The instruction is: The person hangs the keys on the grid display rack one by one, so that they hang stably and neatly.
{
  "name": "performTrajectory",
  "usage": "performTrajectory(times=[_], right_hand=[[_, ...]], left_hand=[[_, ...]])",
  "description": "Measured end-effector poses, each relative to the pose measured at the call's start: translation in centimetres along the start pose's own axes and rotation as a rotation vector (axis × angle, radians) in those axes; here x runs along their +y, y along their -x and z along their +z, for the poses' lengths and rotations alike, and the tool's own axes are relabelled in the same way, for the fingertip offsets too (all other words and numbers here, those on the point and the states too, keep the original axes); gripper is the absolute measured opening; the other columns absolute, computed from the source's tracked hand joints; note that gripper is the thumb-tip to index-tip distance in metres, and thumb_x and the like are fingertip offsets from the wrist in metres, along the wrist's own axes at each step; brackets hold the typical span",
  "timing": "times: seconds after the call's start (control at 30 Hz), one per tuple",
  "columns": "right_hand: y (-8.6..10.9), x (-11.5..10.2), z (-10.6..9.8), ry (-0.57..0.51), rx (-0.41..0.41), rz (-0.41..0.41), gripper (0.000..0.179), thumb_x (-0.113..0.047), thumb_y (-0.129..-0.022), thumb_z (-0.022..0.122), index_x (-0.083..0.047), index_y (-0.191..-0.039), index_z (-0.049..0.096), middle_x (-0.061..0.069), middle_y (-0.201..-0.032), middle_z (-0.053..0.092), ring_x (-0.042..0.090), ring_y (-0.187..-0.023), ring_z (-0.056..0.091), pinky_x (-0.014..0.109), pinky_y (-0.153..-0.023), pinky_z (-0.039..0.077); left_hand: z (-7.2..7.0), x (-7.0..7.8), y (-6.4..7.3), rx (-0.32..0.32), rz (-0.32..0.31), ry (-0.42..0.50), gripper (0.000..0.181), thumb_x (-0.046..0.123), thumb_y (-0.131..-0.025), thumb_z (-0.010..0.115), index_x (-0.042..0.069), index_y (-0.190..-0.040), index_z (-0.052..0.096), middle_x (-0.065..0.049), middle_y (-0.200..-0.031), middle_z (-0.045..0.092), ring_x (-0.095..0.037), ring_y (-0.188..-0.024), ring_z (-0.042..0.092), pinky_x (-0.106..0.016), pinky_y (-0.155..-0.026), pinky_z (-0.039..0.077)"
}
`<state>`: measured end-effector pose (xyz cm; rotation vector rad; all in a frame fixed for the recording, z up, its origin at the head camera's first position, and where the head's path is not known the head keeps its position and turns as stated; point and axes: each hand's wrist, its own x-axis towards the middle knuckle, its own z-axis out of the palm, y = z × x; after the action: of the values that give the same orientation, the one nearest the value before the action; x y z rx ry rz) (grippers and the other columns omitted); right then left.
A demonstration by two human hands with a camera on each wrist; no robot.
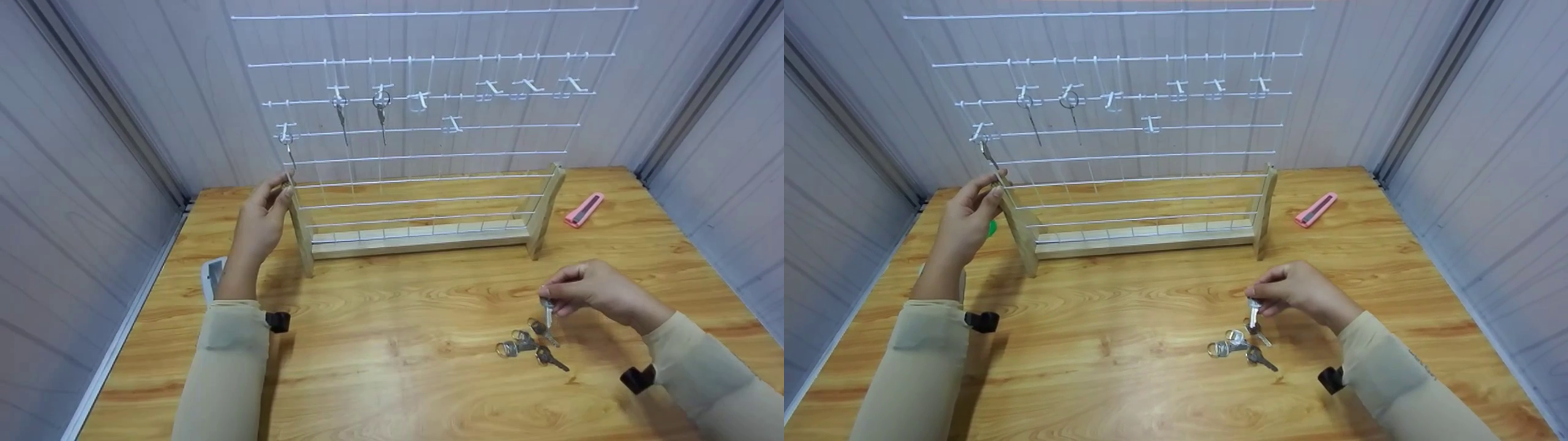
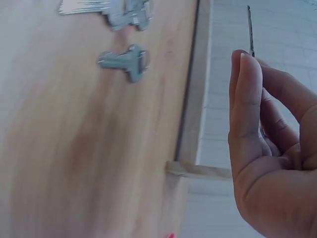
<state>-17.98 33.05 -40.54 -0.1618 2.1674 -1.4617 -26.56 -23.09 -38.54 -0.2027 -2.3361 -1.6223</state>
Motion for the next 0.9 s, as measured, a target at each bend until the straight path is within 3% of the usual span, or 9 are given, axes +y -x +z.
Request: performTrajectory(times=[0.37, 0.63, 0.9], right_hand=[[0.5, -5.0, 1.2, 0.075, 0.055, -0.09, 0.038, -0.023, -0.104, 0.072, 0.007, -0.127, 0.073, -0.003, -0.098, 0.082, 0.012, -0.087, 0.078, 0.03, -0.082, 0.07], [0.1, -7.3, 2.7, 0.131, 0.056, -0.152, 0.036, -0.028, -0.107, 0.069, 0.003, -0.124, 0.075, 0.001, -0.099, 0.079, 0.014, -0.088, 0.078, 0.031, -0.082, 0.07], [-0.4, -9.9, 4.0, 0.112, 0.081, -0.232, 0.037, -0.027, -0.108, 0.067, 0.005, -0.126, 0.074, 0.002, -0.099, 0.08, 0.015, -0.089, 0.079, 0.03, -0.082, 0.07]], left_hand=[[0.0, -0.2, 0.0, 0.011, 0.018, -0.004, 0.044, 0.02, -0.113, 0.055, 0.002, -0.153, 0.055, -0.018, -0.156, 0.057, -0.035, -0.151, 0.052, -0.045, -0.128, 0.046], [0.1, -0.2, 0.2, 0.012, 0.011, -0.003, 0.044, 0.02, -0.113, 0.055, 0.002, -0.153, 0.055, -0.018, -0.156, 0.058, -0.035, -0.151, 0.052, -0.045, -0.13, 0.044], [0.0, -0.1, 0.0, 0.007, 0.014, -0.016, 0.044, 0.02, -0.113, 0.055, 0.002, -0.153, 0.055, -0.019, -0.155, 0.057, -0.036, -0.151, 0.052, -0.046, -0.129, 0.045]])
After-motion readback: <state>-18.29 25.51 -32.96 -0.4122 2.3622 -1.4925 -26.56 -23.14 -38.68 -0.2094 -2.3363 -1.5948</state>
